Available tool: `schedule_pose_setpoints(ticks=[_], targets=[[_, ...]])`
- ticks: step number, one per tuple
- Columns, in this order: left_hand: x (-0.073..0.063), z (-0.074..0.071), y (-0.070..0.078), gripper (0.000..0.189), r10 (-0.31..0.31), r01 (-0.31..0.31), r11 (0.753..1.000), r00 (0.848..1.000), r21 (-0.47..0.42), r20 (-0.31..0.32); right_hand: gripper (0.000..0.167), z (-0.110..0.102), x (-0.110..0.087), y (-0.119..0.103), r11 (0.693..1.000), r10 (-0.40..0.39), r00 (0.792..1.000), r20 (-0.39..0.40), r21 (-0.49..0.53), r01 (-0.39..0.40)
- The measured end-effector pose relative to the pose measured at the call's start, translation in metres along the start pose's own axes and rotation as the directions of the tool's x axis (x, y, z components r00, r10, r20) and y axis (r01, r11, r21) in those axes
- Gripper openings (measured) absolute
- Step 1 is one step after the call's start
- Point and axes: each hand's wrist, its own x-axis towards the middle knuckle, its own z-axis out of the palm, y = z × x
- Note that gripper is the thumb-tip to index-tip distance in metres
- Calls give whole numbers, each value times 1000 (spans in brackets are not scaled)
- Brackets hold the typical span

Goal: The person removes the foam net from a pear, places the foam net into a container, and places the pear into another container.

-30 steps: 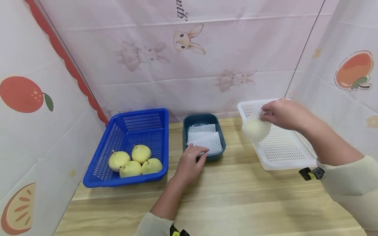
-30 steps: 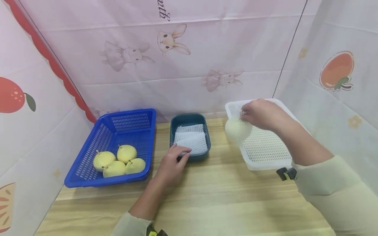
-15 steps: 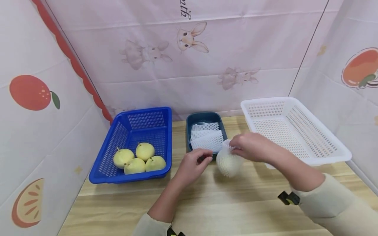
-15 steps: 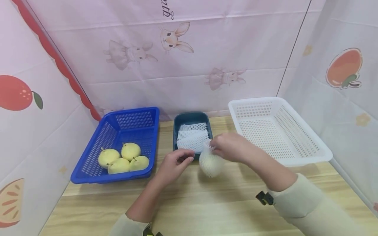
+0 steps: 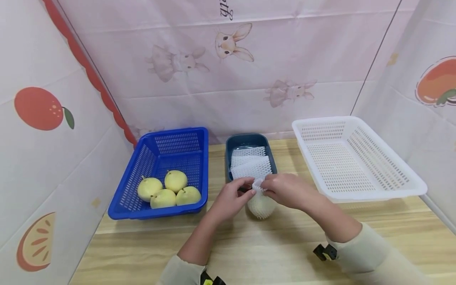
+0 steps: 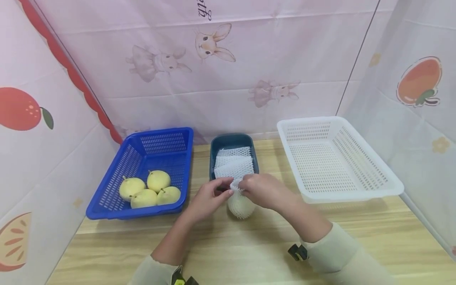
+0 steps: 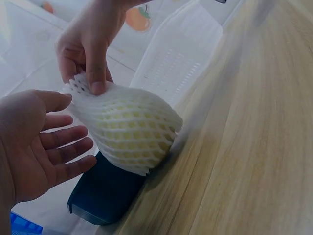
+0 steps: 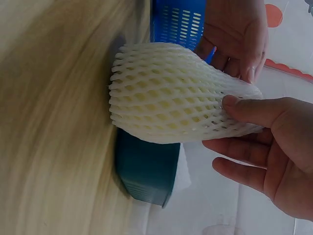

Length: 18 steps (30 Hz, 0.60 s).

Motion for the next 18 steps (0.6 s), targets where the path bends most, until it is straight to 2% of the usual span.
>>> schedule_pose_setpoints(ticks=[5, 11, 14, 18], targets=[[1, 0, -1, 39, -4, 4, 1000, 1000, -10, 28, 5, 9, 0, -1, 1000, -2, 999, -38, 13, 2], [2, -2, -3, 35, 18, -18, 1000, 1000, -7, 21, 26, 11, -2, -2, 985, 83, 996, -9, 151, -81], [2, -3, -3, 34, 17, -17, 1000, 1000, -1, 8, 32, 11, -4, -2, 956, 151, 989, 11, 254, -148], [2, -3, -4, 32, 12, -11, 1000, 1000, 7, -11, 42, 10, -7, 1, 883, 241, 970, 29, 407, -232]])
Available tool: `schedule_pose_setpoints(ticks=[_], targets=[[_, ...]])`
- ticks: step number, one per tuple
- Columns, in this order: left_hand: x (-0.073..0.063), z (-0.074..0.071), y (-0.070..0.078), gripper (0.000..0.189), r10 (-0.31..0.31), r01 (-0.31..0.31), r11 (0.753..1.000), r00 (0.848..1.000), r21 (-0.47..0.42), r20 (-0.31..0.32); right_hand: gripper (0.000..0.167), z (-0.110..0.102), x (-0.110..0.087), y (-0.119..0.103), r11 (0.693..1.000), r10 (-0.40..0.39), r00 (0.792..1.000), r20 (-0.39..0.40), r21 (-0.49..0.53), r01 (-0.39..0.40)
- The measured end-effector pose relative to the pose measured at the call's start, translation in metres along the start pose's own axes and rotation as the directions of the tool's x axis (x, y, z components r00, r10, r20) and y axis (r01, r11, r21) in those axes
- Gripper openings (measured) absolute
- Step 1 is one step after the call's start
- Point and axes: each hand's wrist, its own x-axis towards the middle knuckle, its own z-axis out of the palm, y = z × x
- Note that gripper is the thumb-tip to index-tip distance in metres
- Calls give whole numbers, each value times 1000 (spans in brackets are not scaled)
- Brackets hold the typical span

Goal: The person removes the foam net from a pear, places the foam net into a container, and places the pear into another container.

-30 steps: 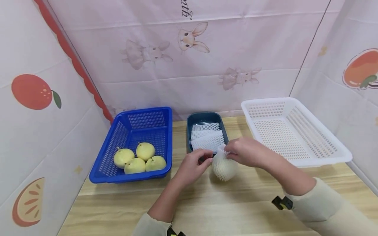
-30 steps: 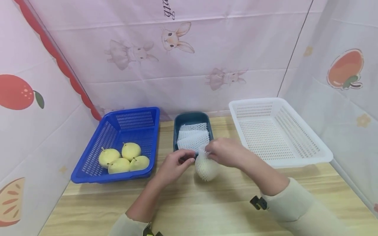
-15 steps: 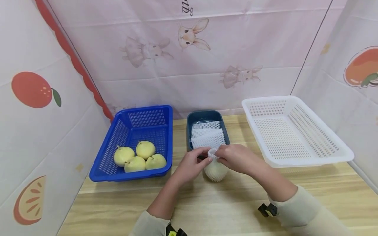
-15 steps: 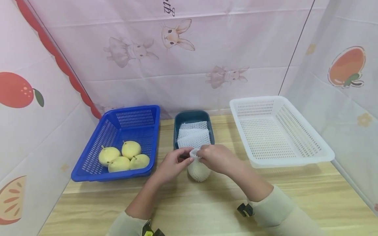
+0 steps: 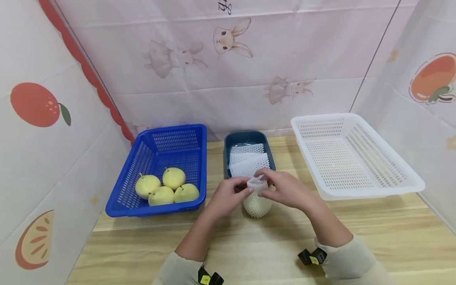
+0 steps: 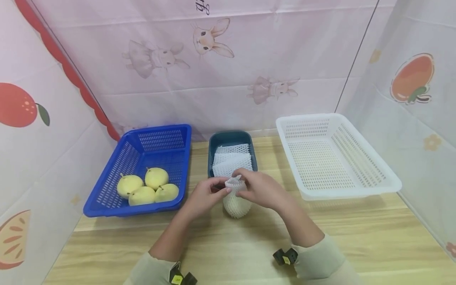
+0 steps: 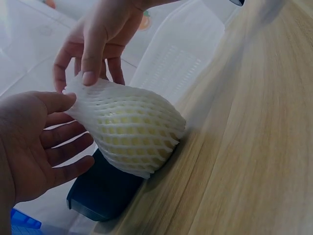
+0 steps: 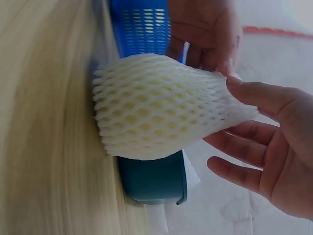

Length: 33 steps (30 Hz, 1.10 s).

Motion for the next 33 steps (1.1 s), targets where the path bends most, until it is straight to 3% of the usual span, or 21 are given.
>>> schedule_pose_setpoints(ticks=[5, 13, 23, 27, 30, 33], targets=[[1, 0, -1, 30, -10, 10, 1000, 1000, 17, -10, 40, -6, -1, 7, 993, 70, 997, -32, 98, -66], [0, 2, 1, 25, 39, -39, 999, 997, 6, -69, 14, -8, -1, 10, 992, 60, 997, -52, 115, -54], [1, 8, 2, 22, 98, -105, 994, 983, -36, -155, 13, -8, -4, 5, 984, 62, 993, -105, 172, -44], [1, 9, 3, 20, 113, -125, 990, 977, -59, -182, 22, -9, -5, 5, 976, 79, 991, -106, 212, -55], [1, 10, 5, 19, 110, -124, 990, 975, -65, -192, 26, -8, -4, 8, 982, 81, 992, -95, 179, -63], [1, 10, 7, 20, 109, -124, 990, 976, -65, -191, 20, -7, -4, 11, 989, 67, 995, -78, 140, -56]])
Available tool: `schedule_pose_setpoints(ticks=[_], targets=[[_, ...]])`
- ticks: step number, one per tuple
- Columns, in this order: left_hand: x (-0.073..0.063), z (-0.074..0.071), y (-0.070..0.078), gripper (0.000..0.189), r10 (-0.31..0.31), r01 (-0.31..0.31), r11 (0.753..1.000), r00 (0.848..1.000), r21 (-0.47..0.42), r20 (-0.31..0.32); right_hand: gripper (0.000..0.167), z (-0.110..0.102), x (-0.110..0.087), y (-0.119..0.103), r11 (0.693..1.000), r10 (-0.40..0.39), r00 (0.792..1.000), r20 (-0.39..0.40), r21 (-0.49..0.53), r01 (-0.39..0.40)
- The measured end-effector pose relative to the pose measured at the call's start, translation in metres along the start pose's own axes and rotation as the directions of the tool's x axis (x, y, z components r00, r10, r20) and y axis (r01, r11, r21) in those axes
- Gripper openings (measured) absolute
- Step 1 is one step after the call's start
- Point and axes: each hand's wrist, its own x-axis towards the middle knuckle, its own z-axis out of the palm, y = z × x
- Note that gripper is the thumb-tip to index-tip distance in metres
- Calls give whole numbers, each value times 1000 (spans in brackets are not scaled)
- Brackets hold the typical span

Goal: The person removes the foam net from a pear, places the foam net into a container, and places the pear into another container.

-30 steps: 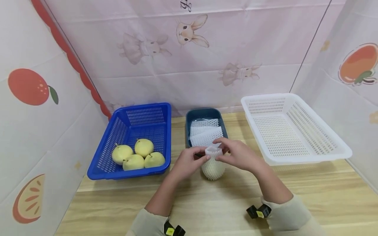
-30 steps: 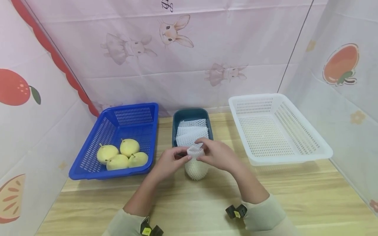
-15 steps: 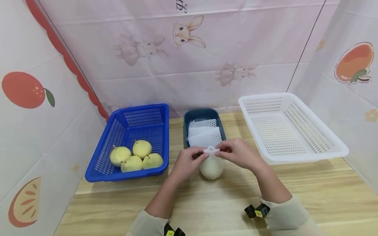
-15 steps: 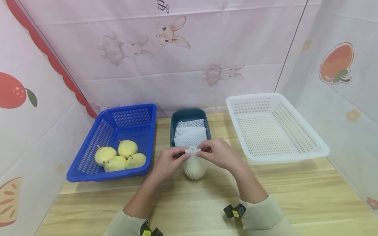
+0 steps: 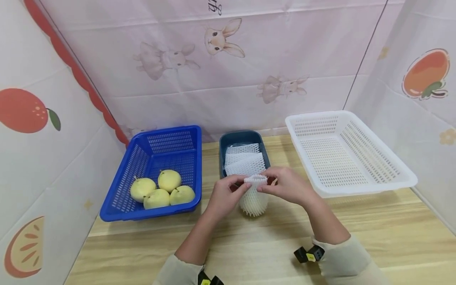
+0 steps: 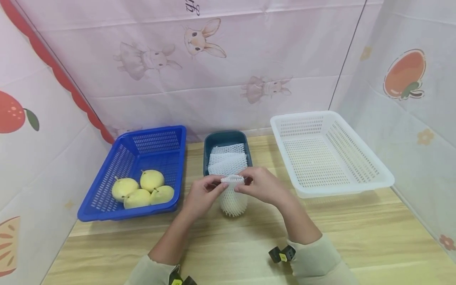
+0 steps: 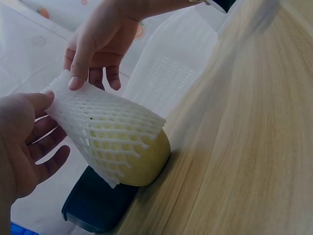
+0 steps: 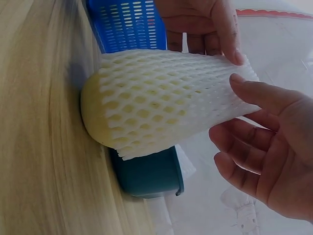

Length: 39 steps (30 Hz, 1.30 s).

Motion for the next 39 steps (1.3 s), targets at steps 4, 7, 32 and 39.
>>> schedule_pose_setpoints(ticks=[4, 7, 32, 39], targets=[[0, -2, 0, 24, 0, 0, 1000, 1000, 6, 22, 13, 1, 1, 1, 1000, -15, 1000, 17, -5, 15], [0, -5, -2, 32, -12, 10, 999, 997, 30, 70, 22, 1, 0, 1, 1000, 9, 999, 39, 2, -9], [2, -4, -11, 16, -18, -6, 989, 988, 151, 151, 11, 7, 1, 4, 999, 41, 996, 77, 20, -43], [3, -1, -8, 17, -12, -1, 993, 994, 115, 113, 11, 6, 1, 0, 998, 41, 998, 55, 44, -44]])
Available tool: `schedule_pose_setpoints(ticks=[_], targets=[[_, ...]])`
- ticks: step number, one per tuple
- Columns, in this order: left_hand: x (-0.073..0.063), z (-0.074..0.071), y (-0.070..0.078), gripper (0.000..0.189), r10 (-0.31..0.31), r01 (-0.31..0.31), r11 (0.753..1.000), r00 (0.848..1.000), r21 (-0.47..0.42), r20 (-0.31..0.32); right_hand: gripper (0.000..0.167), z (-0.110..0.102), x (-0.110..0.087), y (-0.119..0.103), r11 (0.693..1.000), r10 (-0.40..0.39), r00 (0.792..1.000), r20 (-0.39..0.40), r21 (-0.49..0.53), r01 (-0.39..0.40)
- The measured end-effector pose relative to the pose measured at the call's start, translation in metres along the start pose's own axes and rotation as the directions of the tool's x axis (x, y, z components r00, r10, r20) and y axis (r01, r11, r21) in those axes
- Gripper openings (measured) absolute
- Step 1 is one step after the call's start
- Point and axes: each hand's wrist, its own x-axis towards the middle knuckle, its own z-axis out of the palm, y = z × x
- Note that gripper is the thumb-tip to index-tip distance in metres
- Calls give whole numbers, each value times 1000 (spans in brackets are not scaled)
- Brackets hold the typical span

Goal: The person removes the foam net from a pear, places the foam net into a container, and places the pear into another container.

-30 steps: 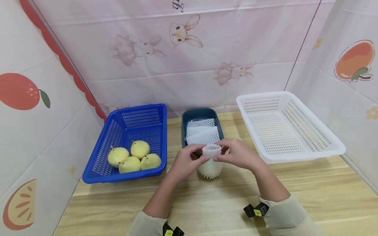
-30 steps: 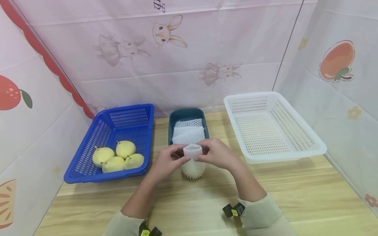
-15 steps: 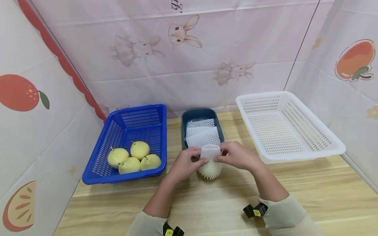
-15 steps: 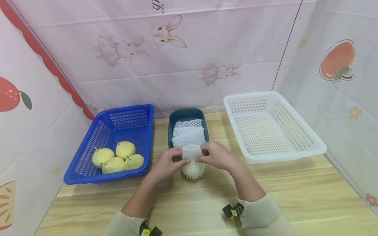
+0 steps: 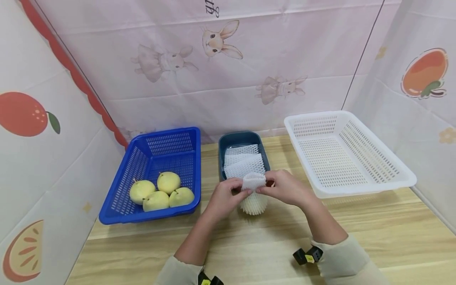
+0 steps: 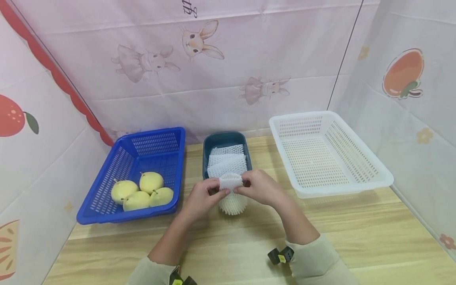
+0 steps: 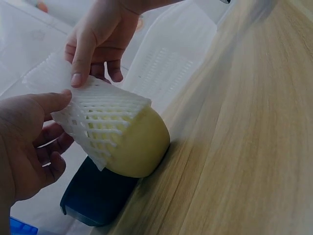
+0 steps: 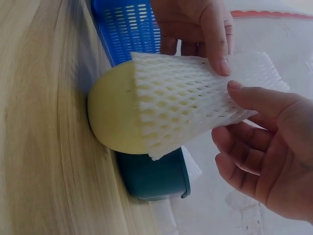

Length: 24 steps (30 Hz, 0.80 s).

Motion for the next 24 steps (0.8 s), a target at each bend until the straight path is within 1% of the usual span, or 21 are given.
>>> schedule_pose_setpoints(ticks=[6, 12, 16, 20, 24], targets=[[0, 1, 3, 15, -1, 1, 1000, 1000, -15, -30, 11, 1, 0, -2, 1000, -18, 1000, -11, 10, 18], [1, 2, 7, 17, -33, 32, 999, 998, -33, -46, 12, 0, 2, -2, 999, -42, 998, -37, 32, 44], [1, 2, 8, 18, -38, 36, 998, 997, -42, -61, 16, 0, 2, -1, 998, -16, 999, -37, 54, 18], [0, 1, 8, 16, -27, 23, 998, 997, -53, -75, 22, 1, 2, 1, 997, 29, 1000, 4, 72, -29], [0, 0, 7, 16, -1, -2, 999, 997, -44, -81, 22, 3, 3, 3, 996, 31, 999, 28, 82, -33]])
